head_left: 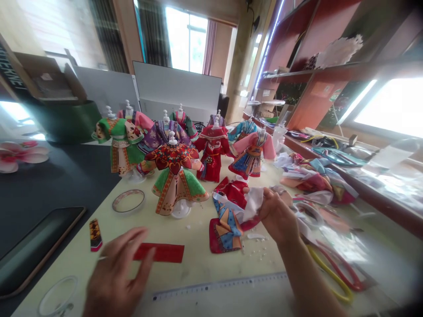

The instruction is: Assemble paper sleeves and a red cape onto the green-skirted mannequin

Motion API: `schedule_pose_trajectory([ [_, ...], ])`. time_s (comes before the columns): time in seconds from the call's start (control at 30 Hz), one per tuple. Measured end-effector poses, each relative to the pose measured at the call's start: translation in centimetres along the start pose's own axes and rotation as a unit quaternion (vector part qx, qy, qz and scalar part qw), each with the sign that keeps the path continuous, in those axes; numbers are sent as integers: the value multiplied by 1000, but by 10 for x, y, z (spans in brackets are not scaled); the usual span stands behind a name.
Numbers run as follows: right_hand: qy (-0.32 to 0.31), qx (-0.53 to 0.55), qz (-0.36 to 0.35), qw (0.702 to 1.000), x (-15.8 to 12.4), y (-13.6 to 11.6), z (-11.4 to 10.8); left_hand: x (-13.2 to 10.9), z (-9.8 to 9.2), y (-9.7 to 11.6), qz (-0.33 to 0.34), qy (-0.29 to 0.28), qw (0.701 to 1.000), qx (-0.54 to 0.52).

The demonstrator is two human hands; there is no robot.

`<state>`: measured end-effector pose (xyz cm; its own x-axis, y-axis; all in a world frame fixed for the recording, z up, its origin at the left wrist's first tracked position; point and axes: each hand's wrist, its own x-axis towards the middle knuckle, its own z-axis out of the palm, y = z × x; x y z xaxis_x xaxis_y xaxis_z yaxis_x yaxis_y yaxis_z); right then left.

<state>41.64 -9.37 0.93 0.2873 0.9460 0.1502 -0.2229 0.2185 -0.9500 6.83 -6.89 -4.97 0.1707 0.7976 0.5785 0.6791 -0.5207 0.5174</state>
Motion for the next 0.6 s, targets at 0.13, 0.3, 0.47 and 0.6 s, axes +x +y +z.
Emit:
schedule_pose_trajectory([
  [0.13, -130, 39, 33, 990, -6, 7, 11, 30, 34, 69, 43, -139, 982, -124],
  [0.3, -239, 38, 80, 967, -15, 28, 10, 59, 91, 117, -103, -231, 901, -353],
  [0.47, -241, -25, 83, 967, -20, 35, 7, 66, 115, 111, -237, -197, 837, -452],
  [0.6, -209, -87, 65, 972, -19, 27, 16, 69, 112, 104, -306, -189, 787, -502],
])
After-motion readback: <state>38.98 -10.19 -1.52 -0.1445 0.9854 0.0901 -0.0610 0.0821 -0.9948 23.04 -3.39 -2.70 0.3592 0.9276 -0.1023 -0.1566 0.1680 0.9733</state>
